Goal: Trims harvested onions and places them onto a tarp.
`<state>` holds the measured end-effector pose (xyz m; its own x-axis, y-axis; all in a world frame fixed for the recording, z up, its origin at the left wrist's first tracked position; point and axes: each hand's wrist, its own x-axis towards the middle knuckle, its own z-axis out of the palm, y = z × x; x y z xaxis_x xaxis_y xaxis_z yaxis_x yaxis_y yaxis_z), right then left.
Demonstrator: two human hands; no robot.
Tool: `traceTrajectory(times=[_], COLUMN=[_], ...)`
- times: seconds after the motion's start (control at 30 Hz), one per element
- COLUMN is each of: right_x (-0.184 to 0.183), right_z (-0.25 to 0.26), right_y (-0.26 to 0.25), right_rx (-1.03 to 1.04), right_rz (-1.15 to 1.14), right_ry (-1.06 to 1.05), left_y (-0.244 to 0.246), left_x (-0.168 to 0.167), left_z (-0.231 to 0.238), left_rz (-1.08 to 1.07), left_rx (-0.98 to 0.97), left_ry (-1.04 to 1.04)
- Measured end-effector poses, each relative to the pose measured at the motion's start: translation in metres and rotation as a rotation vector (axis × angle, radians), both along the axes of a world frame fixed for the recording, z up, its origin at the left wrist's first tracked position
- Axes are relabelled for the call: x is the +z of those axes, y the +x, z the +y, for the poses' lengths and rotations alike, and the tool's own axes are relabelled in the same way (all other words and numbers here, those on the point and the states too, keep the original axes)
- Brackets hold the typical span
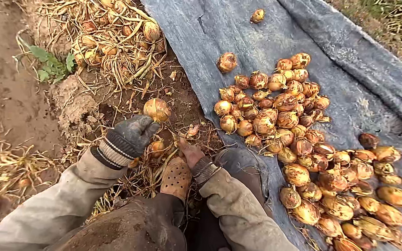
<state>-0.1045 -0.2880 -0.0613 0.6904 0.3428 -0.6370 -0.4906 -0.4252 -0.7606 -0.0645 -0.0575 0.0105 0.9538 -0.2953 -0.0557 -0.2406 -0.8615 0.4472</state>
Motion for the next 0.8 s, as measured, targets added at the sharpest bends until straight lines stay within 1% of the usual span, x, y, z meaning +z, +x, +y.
traceTrajectory(times=[0.03, 0.07, 0.1, 0.13, 0.17, 0.2, 0.23, 0.3, 0.33, 0.37, 0.4, 0.43, 0.47, 0.5, 0.53, 0.6, 0.67, 0.73, 0.77, 0.8], right_x=[-0.004, -0.007, -0.007, -0.01, -0.011, -0.006, 0.002, 0.016, 0.023, 0.028, 0.028, 0.025, 0.02, 0.015, 0.009, 0.002, -0.001, -0.003, -0.004, -0.004], right_z=[0.001, 0.003, 0.003, 0.002, -0.002, -0.009, -0.018, -0.038, -0.053, -0.067, -0.076, -0.079, -0.077, -0.069, -0.059, -0.038, -0.025, -0.018, -0.016, -0.015], right_y=[-0.001, -0.003, -0.004, -0.005, -0.004, -0.001, 0.002, 0.01, 0.018, 0.026, 0.031, 0.034, 0.033, 0.031, 0.027, 0.015, 0.008, 0.008, 0.007, 0.007], right_rx=[0.04, -0.014, -0.149, -0.324, -0.452, -0.53, -0.601, -0.859, -0.974, -1.05, -1.104, -1.134, -1.127, -1.091, -1.022, -0.819, -0.593, -0.388, -0.284, -0.187], right_rz=[0.016, -0.019, -0.05, -0.051, -0.023, -0.013, -0.051, -0.253, -0.364, -0.443, -0.462, -0.421, -0.348, -0.274, -0.221, -0.171, -0.151, -0.095, -0.076, -0.072], right_ry=[-0.007, 0.009, 0.064, 0.16, 0.252, 0.29, 0.292, 0.375, 0.438, 0.47, 0.472, 0.451, 0.415, 0.381, 0.341, 0.259, 0.168, 0.04, -0.014, -0.057], left_y=[0.0, 0.003, 0.009, 0.016, 0.025, 0.039, 0.056, 0.087, 0.095, 0.093, 0.083, 0.066, 0.049, 0.035, 0.024, 0.004, -0.005, -0.009, -0.014, -0.021], left_x=[0.005, 0.01, 0.012, 0.009, 0.004, 0.002, -0.001, -0.014, -0.025, -0.037, -0.051, -0.066, -0.081, -0.091, -0.096, -0.096, -0.086, -0.075, -0.068, -0.059], left_z=[-0.012, -0.026, -0.041, -0.054, -0.063, -0.068, -0.07, -0.061, -0.053, -0.044, -0.037, -0.031, -0.025, -0.021, -0.018, -0.007, 0.007, 0.029, 0.042, 0.054], left_rz=[0.08, 0.208, 0.323, 0.374, 0.369, 0.337, 0.287, 0.227, 0.244, 0.278, 0.332, 0.385, 0.437, 0.509, 0.566, 0.622, 0.634, 0.543, 0.447, 0.302], left_rx=[-0.135, -0.251, -0.339, -0.391, -0.399, -0.367, -0.317, -0.255, -0.289, -0.366, -0.466, -0.557, -0.609, -0.605, -0.553, -0.388, -0.292, -0.281, -0.277, -0.265], left_ry=[0.042, 0.116, 0.201, 0.242, 0.248, 0.259, 0.286, 0.421, 0.491, 0.532, 0.571, 0.62, 0.673, 0.717, 0.746, 0.762, 0.767, 0.708, 0.605, 0.455])
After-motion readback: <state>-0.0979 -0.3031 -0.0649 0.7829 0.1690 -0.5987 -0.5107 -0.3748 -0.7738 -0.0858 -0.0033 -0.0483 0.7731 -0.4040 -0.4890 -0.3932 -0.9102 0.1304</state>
